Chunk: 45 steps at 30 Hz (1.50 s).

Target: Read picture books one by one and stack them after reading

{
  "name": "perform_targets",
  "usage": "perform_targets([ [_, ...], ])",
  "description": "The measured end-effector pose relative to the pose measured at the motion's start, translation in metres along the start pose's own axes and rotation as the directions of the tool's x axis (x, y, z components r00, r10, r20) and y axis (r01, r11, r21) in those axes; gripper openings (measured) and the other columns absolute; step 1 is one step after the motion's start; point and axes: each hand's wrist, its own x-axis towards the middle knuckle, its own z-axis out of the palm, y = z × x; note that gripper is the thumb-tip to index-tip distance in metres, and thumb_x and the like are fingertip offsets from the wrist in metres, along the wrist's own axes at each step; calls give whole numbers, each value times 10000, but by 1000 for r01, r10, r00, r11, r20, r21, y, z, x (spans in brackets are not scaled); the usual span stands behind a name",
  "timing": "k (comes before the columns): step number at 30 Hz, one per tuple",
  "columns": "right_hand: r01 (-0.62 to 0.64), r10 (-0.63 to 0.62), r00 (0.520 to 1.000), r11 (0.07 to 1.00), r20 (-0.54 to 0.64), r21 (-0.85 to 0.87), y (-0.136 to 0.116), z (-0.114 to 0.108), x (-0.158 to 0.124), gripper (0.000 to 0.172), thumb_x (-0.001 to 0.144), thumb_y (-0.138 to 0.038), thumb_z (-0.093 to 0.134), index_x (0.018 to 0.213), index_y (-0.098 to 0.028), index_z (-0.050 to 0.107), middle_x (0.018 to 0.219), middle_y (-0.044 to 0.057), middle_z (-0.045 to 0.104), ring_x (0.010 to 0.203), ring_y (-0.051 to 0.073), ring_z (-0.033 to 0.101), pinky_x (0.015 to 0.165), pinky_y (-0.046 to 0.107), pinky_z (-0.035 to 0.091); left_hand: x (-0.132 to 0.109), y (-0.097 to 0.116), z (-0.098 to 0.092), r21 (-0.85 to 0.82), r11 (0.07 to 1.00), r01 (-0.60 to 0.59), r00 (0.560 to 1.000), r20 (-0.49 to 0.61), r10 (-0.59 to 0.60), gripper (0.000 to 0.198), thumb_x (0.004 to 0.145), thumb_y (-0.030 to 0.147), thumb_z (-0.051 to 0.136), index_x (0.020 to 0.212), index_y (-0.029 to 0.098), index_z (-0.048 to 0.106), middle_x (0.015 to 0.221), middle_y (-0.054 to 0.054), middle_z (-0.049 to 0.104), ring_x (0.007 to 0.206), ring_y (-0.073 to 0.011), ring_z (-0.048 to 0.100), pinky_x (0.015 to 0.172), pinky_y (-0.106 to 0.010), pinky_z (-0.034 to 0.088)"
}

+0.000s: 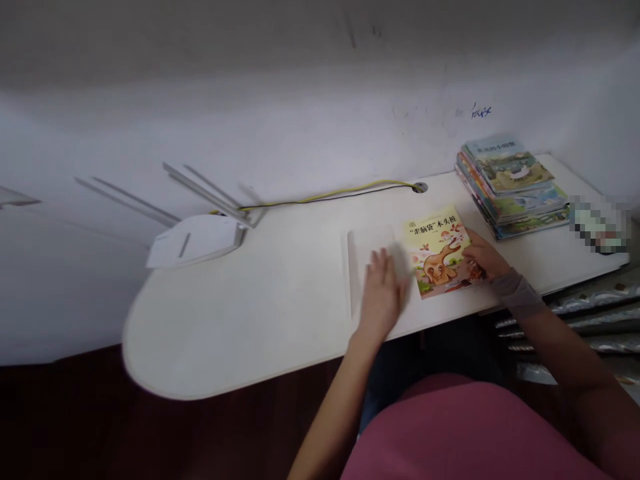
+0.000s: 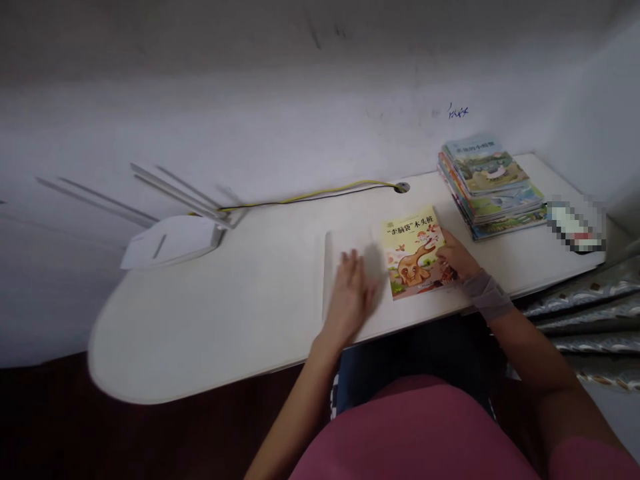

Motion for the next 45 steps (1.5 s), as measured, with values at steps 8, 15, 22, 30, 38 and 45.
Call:
perform_targets([
  [8, -106, 122, 985, 985, -122, 136, 26, -20, 9, 714, 689, -206, 456, 1396, -187, 359, 1386, 105, 528, 1214, 249, 547, 975, 481, 480, 5, 35, 21, 149, 985, -89, 969, 241, 51, 762, 896, 600, 390, 1458, 90, 321, 1495, -257, 294, 1395, -434, 209, 1075, -616, 252],
  [15, -33, 15, 994, 986, -106, -161, 27, -26, -5, 668, 875, -521, 460, 1436, -171, 361, 1458, 137, 433, 1350, 254, 393, 1119, 471, 312, 6, 38, 16, 159, 984, -84, 965, 259, 41, 760, 886, 606, 404, 1450, 99, 349, 1495, -247, 299, 1378, -458, 226, 1079, -610, 251],
  [22, 159, -167, 981, 983, -94, -93, -14, -22, -5, 606, 906, -622, 361, 1373, -255, 482, 1404, 55, 513, 1331, 266, 420, 1111, 503, 323, 5, 37, 19, 103, 991, -87, 971, 232, 62, 756, 886, 611, 402, 1451, 113, 344, 1495, -241, 310, 1399, -424, 212, 1087, -606, 243],
  [30, 530, -444, 847, 752, 292, -391, -84, 41, 36, 656, 912, -575, 393, 1460, -218, 340, 1599, 67, 79, 1458, 270, 56, 1140, 518, 198, 2, -7, -5, 70, 997, -20, 981, 194, 6, 682, 938, 535, 348, 1461, 99, 300, 1521, -216, 270, 1422, -378, 180, 1095, -591, 245],
  [38, 639, -258, 769, 337, 585, -691, -80, 85, 44, 405, 878, -416, 562, 1201, -182, 634, 1539, 147, 281, 1419, 378, 183, 1088, 650, 148, -15, -44, -5, 61, 998, 32, 973, 228, -45, 722, 933, 565, 317, 1470, 86, 257, 1516, -238, 268, 1423, -372, 173, 1098, -581, 230],
  [45, 586, -316, 804, 274, 504, -763, -53, 109, 39, 417, 899, -314, 510, 1284, -160, 554, 1506, 148, 351, 1404, 341, 244, 1111, 637, 106, -13, -35, -3, 86, 994, 70, 972, 217, -87, 791, 912, 624, 297, 1466, 61, 265, 1513, -237, 273, 1419, -386, 179, 1109, -578, 202],
])
